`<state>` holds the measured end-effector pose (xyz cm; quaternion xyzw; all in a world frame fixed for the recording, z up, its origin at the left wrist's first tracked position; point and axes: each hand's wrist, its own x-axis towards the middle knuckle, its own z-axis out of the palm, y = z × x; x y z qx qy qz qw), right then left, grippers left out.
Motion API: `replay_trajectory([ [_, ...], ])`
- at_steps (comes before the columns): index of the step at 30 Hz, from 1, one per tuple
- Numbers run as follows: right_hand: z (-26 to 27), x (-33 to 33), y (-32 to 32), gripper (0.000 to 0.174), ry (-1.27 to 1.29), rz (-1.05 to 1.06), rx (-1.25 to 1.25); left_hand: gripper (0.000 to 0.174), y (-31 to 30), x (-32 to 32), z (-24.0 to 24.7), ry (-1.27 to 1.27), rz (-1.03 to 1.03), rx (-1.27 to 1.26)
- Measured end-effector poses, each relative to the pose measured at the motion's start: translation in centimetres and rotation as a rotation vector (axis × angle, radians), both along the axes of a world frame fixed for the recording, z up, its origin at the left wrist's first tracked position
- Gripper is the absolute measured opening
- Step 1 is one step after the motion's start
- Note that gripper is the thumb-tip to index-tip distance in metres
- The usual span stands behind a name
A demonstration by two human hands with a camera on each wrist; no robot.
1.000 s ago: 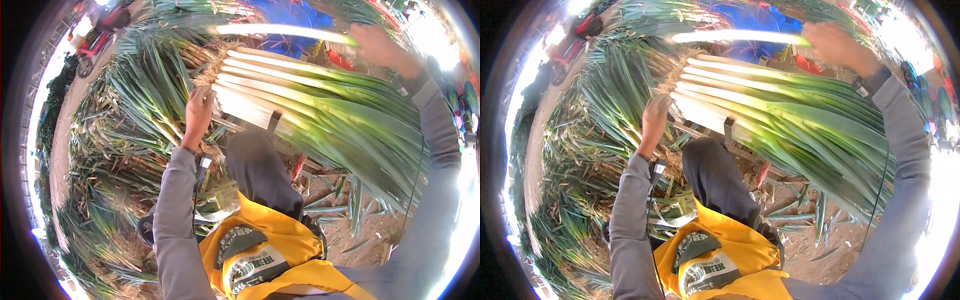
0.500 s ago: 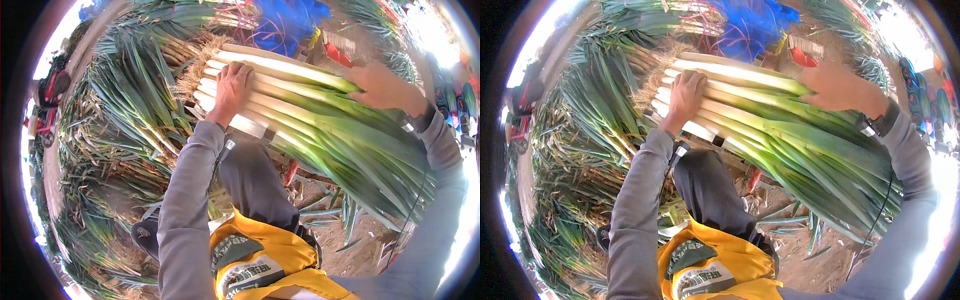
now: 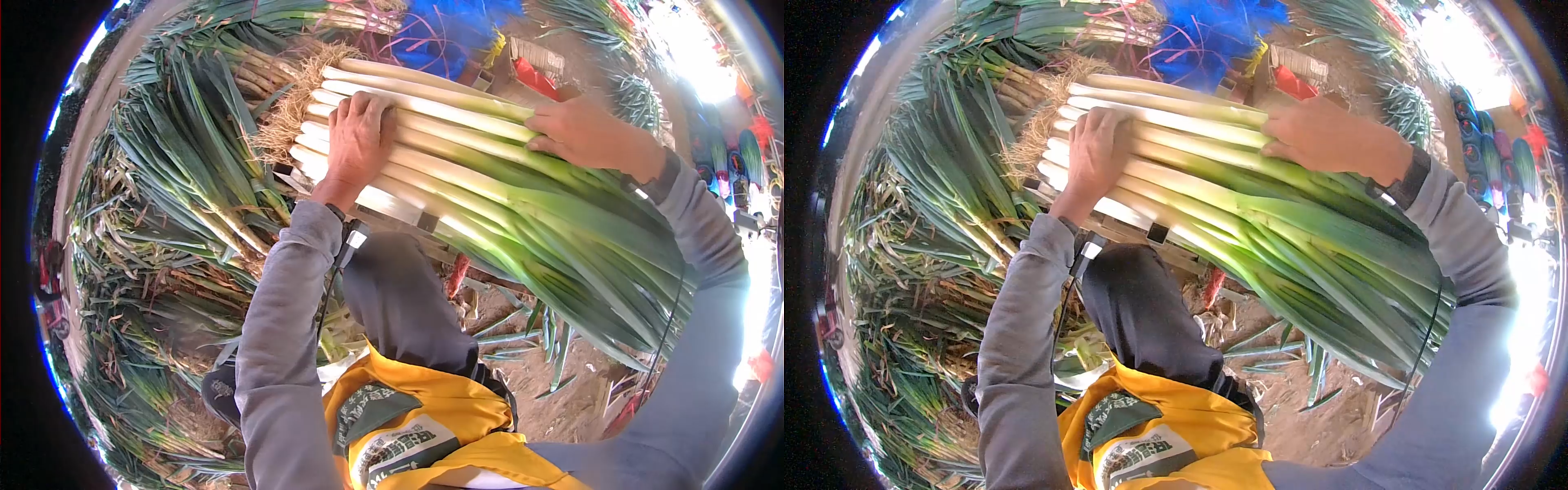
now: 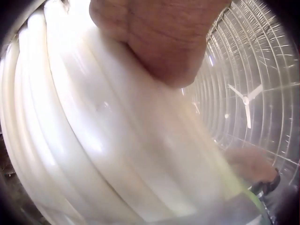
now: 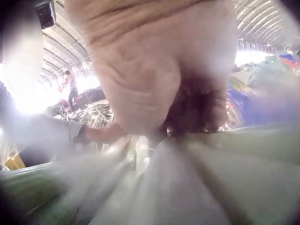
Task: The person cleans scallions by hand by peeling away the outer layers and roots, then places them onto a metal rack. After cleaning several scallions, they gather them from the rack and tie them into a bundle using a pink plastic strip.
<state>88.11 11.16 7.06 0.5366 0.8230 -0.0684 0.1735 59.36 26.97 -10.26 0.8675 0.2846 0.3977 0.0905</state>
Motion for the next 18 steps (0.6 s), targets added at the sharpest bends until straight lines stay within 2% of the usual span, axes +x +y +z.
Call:
replay_trajectory([
  [3,-0.1,0.0,-0.2,0.032,-0.039,0.048,0.083,0.017,0.1,0.1,0.7,0.012,0.016,-0.020],
  [5,-0.4,-0.1,0.1,0.032,0.003,0.158,0.156,0.018,0.2,0.0,1.5,0.010,-0.001,-0.127],
  [9,-0.5,-1.3,-0.4,0.031,0.010,0.137,0.331,0.027,1.8,0.4,2.4,0.020,-0.057,-0.185],
  [11,-3.0,-0.8,-0.9,0.032,0.046,-0.224,0.605,0.026,1.4,0.9,2.2,0.033,0.016,-0.169],
  [12,-3.9,0.4,-0.9,0.032,0.046,-0.226,0.602,0.026,1.2,1.2,2.1,0.052,0.075,-0.155],
  [14,-4.8,2.4,-0.3,0.034,-0.007,0.003,0.265,0.025,1.0,1.3,1.9,0.062,0.074,-0.130],
  [16,-5.9,2.7,-0.2,0.034,0.003,-0.014,0.254,0.025,0.7,1.4,1.7,0.067,0.078,-0.111],
  [18,-5.8,2.2,0.1,0.033,0.007,-0.029,0.248,0.023,0.5,1.6,1.5,-0.056,0.099,-0.012],
])
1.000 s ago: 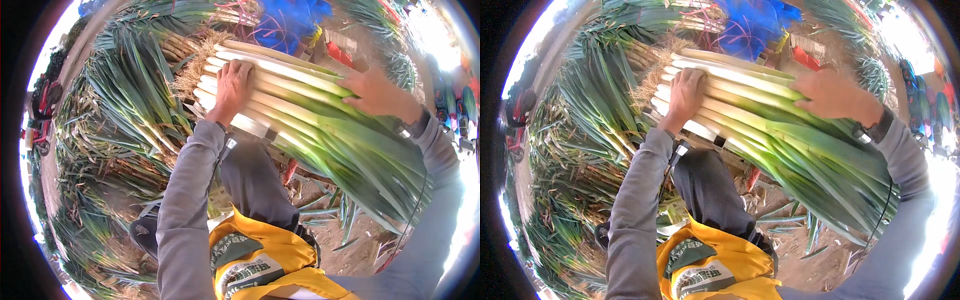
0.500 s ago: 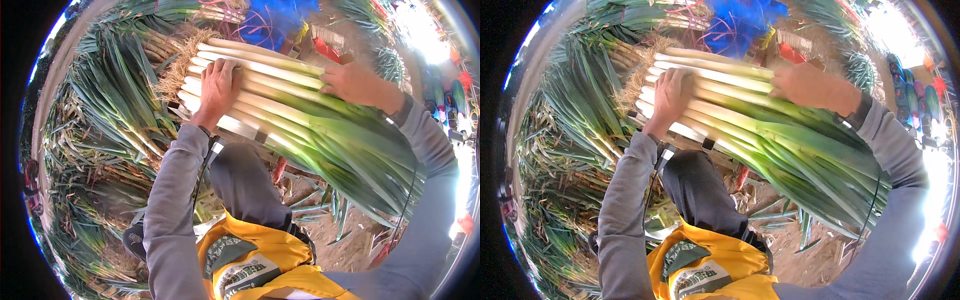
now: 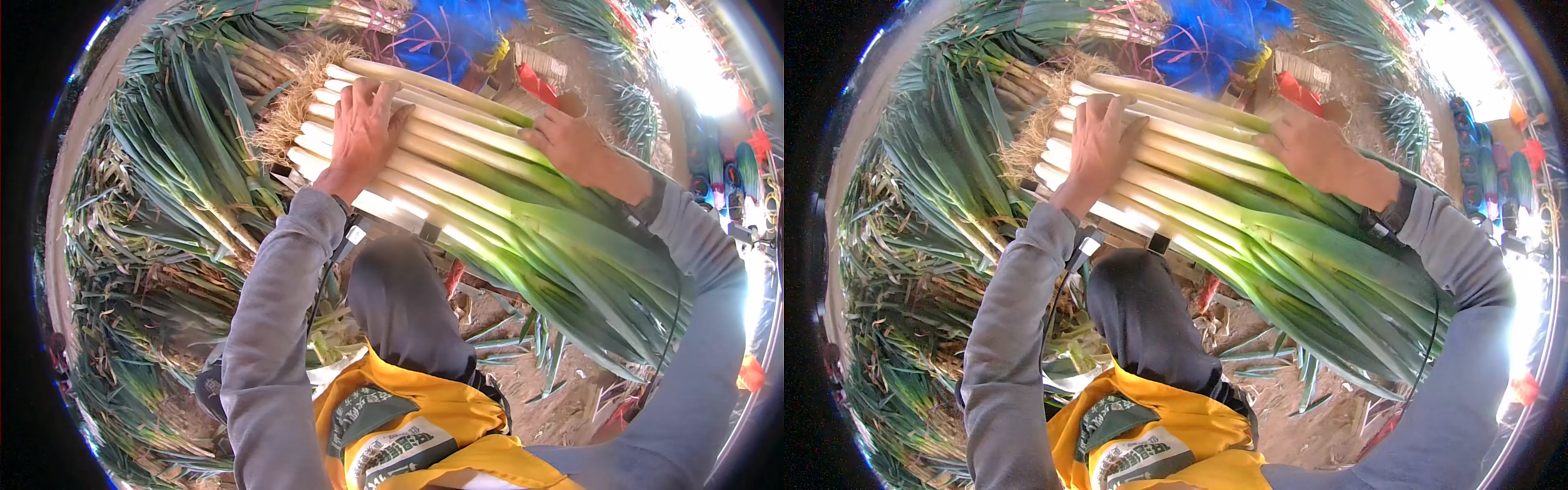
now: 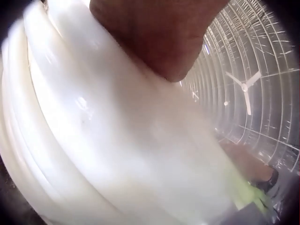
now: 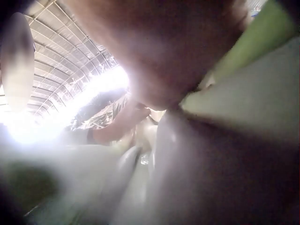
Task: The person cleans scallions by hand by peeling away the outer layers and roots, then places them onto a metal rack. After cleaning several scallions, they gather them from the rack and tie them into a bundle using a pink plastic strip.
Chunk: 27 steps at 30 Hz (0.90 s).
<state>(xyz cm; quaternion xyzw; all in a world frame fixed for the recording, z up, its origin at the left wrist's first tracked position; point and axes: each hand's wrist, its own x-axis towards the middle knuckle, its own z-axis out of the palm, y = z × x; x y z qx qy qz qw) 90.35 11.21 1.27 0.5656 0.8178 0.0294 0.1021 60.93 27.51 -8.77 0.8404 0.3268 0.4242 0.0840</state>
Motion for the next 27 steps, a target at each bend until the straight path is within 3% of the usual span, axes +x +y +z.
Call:
replay_trajectory([
  [2,0.2,-1.0,-0.1,0.033,0.084,-0.212,-0.004,0.023,0.7,-0.3,-0.2,0.027,-0.062,-0.002],
  [6,0.2,-1.8,-0.6,0.030,0.050,-0.283,-0.044,0.023,1.5,-0.5,-0.6,0.184,-0.149,-0.090],
  [8,-0.4,-0.7,-0.7,0.027,-0.164,0.075,0.033,0.021,1.1,0.0,-1.0,0.203,-0.129,-0.112],
  [13,-0.4,-0.9,0.1,0.025,-0.098,-0.025,0.005,0.024,1.5,0.6,-0.9,0.167,0.000,-0.082],
  [15,0.2,-1.6,-0.4,0.026,-0.135,-0.060,-0.030,0.030,1.5,0.1,-1.1,0.221,-0.112,-0.077],
  [21,3.3,-1.3,-1.0,0.022,-0.102,0.145,-0.002,0.032,1.2,-0.1,-1.2,0.280,-0.095,-0.100],
  [23,5.8,-1.4,-1.9,0.023,-0.097,-0.248,-0.094,0.033,1.4,0.0,-0.9,0.269,-0.093,-0.097],
  [27,2.8,0.9,-4.9,0.026,-0.035,-0.228,0.057,0.035,1.4,0.2,-1.0,0.299,-0.079,-0.124],
])
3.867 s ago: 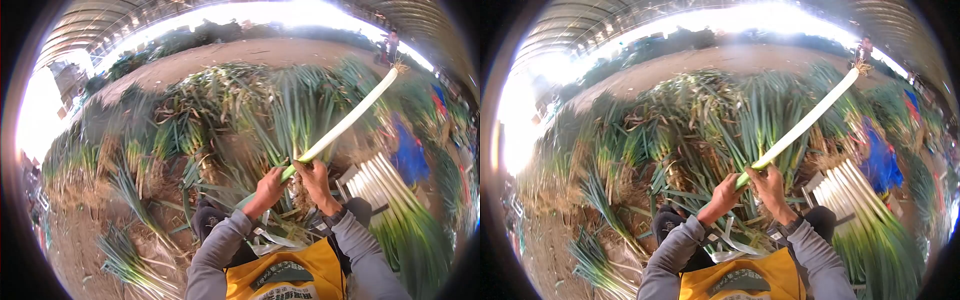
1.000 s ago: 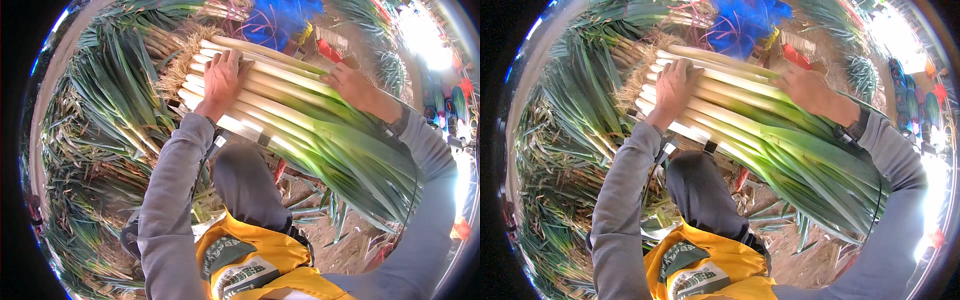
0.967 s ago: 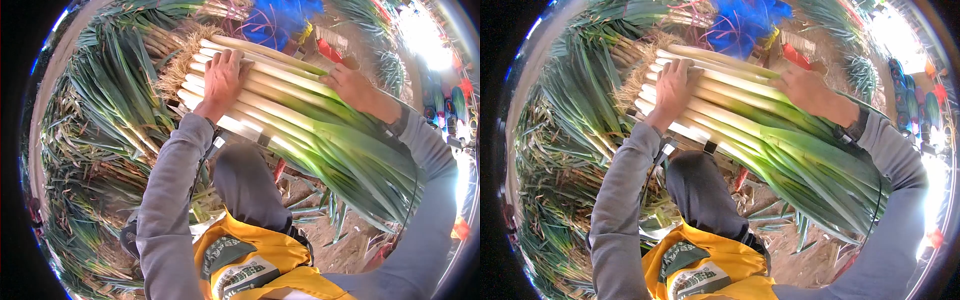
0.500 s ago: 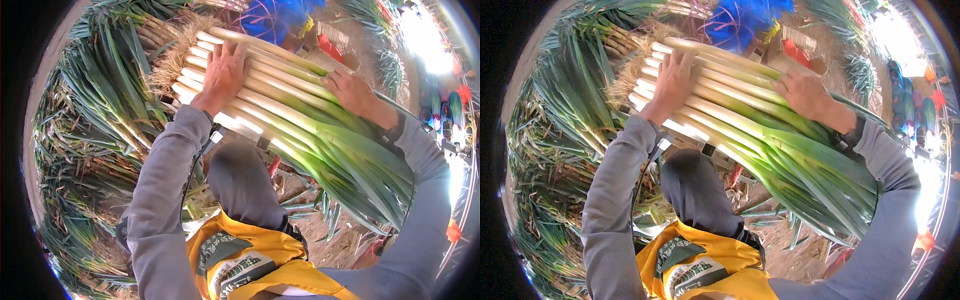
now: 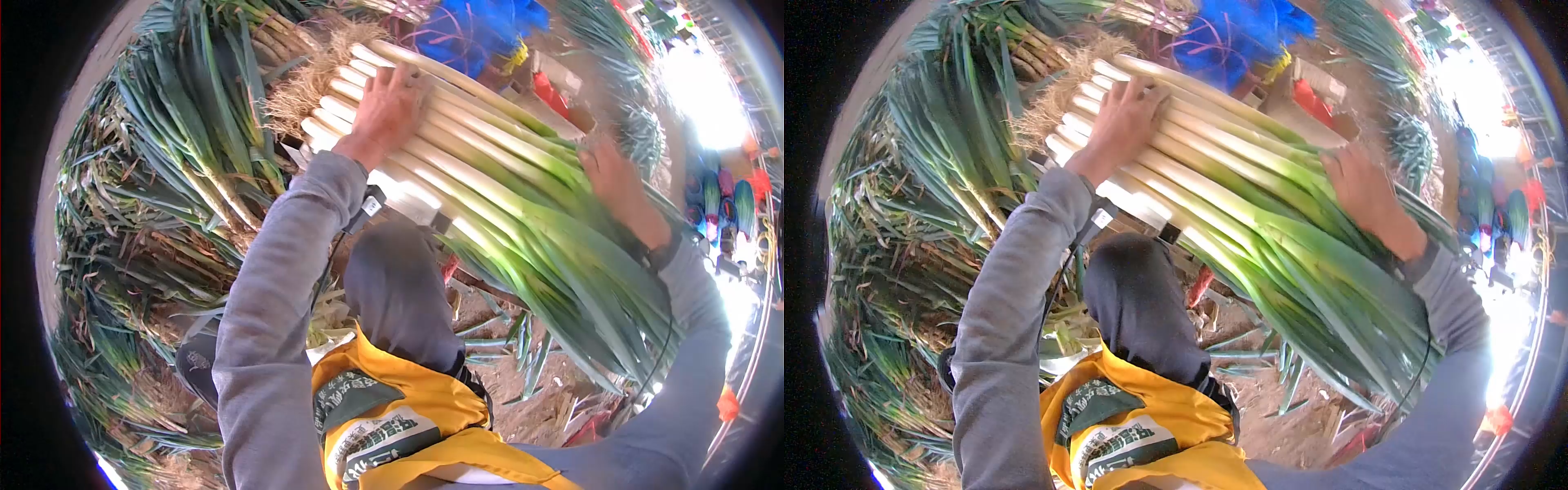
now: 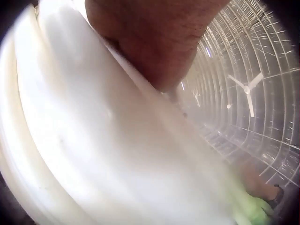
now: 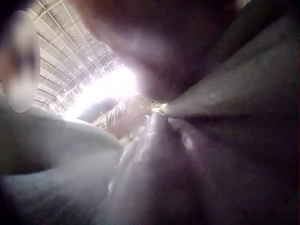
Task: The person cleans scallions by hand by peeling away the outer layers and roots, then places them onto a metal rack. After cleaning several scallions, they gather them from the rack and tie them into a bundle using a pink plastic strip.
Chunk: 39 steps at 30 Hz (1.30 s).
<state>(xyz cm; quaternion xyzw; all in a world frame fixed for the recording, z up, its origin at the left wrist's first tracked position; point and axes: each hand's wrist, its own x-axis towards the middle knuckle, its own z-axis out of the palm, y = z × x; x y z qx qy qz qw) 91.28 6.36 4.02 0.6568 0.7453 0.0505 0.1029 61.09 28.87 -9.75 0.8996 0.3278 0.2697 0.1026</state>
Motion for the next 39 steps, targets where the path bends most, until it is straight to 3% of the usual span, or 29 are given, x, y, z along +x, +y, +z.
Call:
replay_trajectory([
  [2,-1.2,-0.5,-0.1,0.028,0.104,-0.183,0.077,0.035,0.0,0.1,-0.2,0.036,0.009,0.012],
  [5,-1.8,0.2,0.2,0.028,0.098,-0.212,0.007,0.035,-0.2,-0.1,0.2,-0.016,-0.013,-0.010],
  [9,-1.3,0.9,1.1,0.030,0.098,0.014,0.098,0.036,-0.3,-0.4,1.6,0.057,-0.024,-0.190],
  [11,-0.6,0.5,1.0,0.027,0.143,-0.099,-0.013,0.035,-0.4,-0.6,1.3,-0.004,-0.012,-0.147],
  [13,-0.1,1.3,1.3,0.024,0.089,-0.047,-0.016,0.036,0.0,-1.1,1.5,0.002,-0.084,-0.193],
  [15,0.4,1.0,1.6,0.025,-0.177,0.106,-0.216,0.037,0.2,-1.4,1.6,-0.013,-0.066,-0.236],
  [18,0.0,1.6,1.8,0.028,-0.174,0.143,-0.216,0.037,-0.5,-2.2,1.2,-0.160,-0.168,-0.095],
  [22,-1.0,3.1,2.9,0.025,-0.056,0.245,-0.132,0.036,-3.0,-6.2,1.8,-0.273,-0.112,-0.180],
  [25,-0.5,3.3,3.5,0.027,-0.023,0.141,-0.332,0.033,-4.7,-11.7,1.2,-0.340,-0.093,-0.214],
  [28,-3.8,9.0,4.9,0.030,-0.148,0.523,-0.121,0.033,-8.2,-21.4,2.0,-0.373,-0.050,-0.272],
  [30,-4.5,8.5,6.1,0.029,-0.075,0.485,-0.124,0.034,-10.4,-29.0,2.1,-0.335,0.078,-0.358],
  [31,-2.8,7.9,7.0,0.028,-0.086,0.365,-0.265,0.035,-12.0,-32.9,3.4,-0.317,0.184,-0.426],
  [32,-1.1,7.2,8.0,0.028,-0.108,0.240,-0.395,0.042,-14.3,-36.0,7.6,-0.208,0.414,-0.754],
  [33,-0.6,7.9,10.1,0.027,-0.238,0.207,-0.517,0.045,-14.5,-40.7,5.4,-0.305,0.401,-0.663],
  [34,0.3,6.0,11.8,0.027,-0.239,0.235,-0.518,0.046,-16.6,-43.2,7.4,-0.349,0.548,-0.651],
  [35,1.0,3.9,13.8,0.026,-0.332,0.237,-0.459,0.047,-17.0,-46.3,6.8,-0.521,0.549,-0.639],
  [37,2.9,-4.6,15.9,0.027,-0.169,0.348,-0.220,0.045,-19.0,-50.2,7.6,-0.811,0.627,-0.597],
  [38,3.2,-11.0,16.3,0.027,0.087,0.455,-0.051,0.043,-19.9,-51.8,7.9,-0.919,0.675,-0.645],
  [39,2.8,-16.7,17.7,0.032,0.295,0.419,-0.107,0.041,-20.7,-53.2,8.0,-1.029,0.722,-0.693],
])
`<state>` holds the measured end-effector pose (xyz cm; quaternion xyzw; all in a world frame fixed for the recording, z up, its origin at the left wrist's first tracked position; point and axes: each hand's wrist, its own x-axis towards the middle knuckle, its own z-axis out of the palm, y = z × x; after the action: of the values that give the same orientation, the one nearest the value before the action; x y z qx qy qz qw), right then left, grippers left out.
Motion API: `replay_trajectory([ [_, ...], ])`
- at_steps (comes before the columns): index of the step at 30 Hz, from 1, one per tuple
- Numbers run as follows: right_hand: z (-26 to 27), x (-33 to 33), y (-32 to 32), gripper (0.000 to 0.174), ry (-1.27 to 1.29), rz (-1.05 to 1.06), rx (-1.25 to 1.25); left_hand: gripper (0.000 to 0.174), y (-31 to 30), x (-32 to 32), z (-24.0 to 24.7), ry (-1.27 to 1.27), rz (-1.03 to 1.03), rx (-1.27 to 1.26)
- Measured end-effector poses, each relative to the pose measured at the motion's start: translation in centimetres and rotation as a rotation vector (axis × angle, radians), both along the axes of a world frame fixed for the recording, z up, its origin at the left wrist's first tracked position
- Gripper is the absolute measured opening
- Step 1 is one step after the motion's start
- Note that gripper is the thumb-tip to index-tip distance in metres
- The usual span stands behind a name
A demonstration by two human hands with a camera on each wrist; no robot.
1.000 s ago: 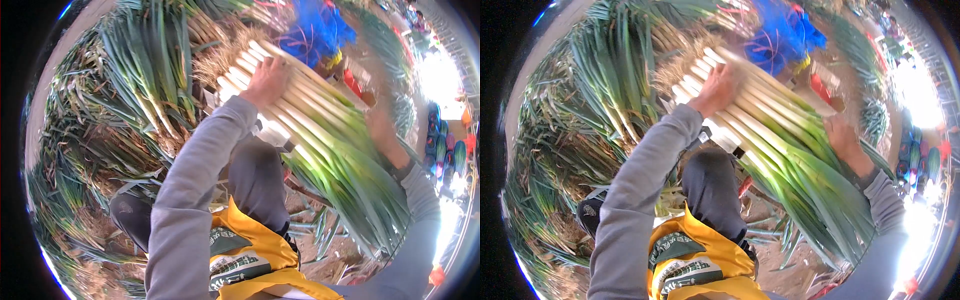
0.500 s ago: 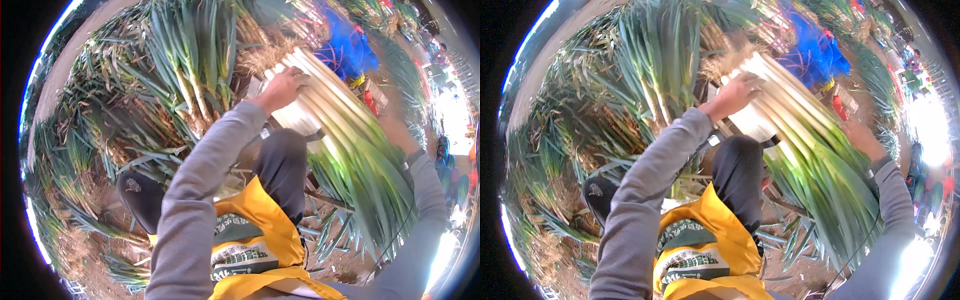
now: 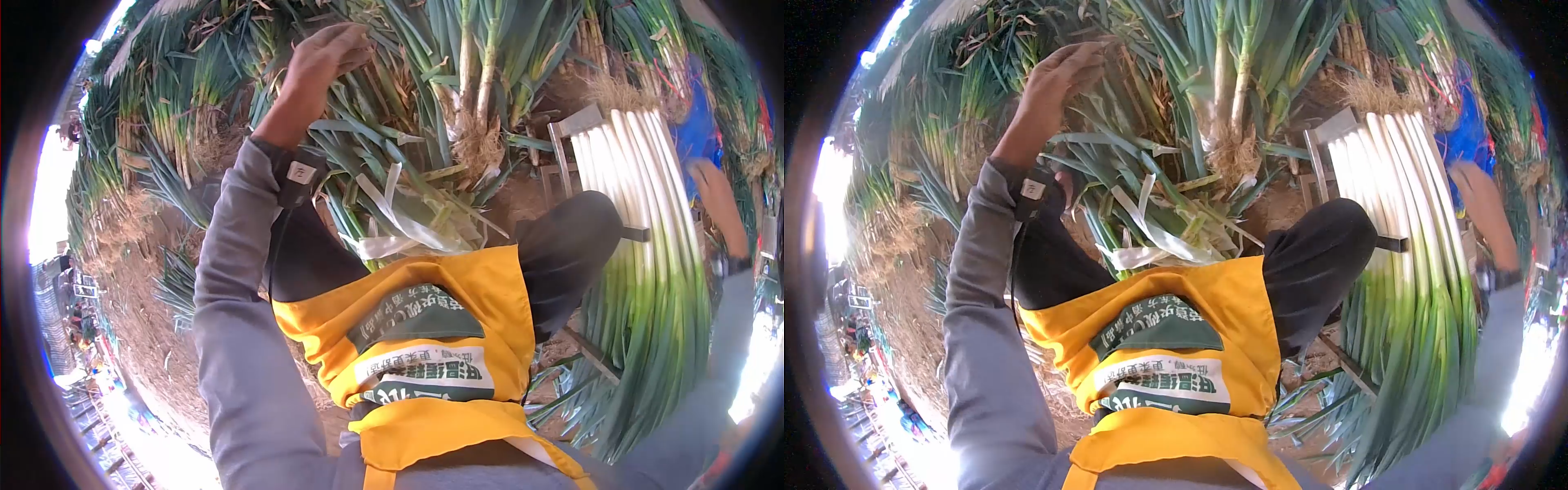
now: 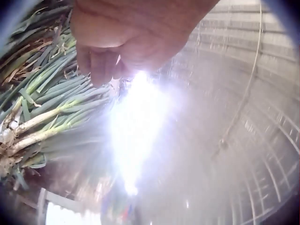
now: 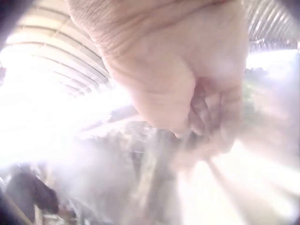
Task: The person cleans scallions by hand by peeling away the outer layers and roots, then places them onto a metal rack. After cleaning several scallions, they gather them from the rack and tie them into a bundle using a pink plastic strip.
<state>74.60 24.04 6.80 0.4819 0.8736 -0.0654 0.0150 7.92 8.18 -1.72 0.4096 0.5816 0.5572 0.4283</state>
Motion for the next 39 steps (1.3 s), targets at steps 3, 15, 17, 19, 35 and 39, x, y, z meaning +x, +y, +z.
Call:
replay_trajectory([
  [3,-3.8,-15.8,0.4,0.037,0.127,0.160,-0.108,0.037,-1.5,-3.0,-2.1,-0.185,0.107,-0.010],
  [15,-40.5,-51.7,-6.1,0.088,0.291,0.111,-0.566,0.039,-9.2,-3.7,1.0,-0.378,0.244,0.011],
  [17,-44.0,-54.7,-8.4,0.099,0.368,0.029,-0.705,0.040,-10.5,-4.2,0.8,-0.394,0.301,-0.061],
  [19,-42.9,-57.2,-13.4,0.091,0.242,0.046,-0.840,0.041,-11.8,-4.7,-0.1,-0.444,0.280,-0.007],
  [35,-43.9,-56.9,-16.1,0.022,0.421,0.236,-0.380,0.041,-14.4,-3.3,0.2,-0.394,0.253,-0.069],
  [39,-49.2,-54.6,-12.9,0.027,0.364,-0.180,-0.473,0.042,-14.1,-3.2,0.7,-0.375,0.267,-0.132],
])
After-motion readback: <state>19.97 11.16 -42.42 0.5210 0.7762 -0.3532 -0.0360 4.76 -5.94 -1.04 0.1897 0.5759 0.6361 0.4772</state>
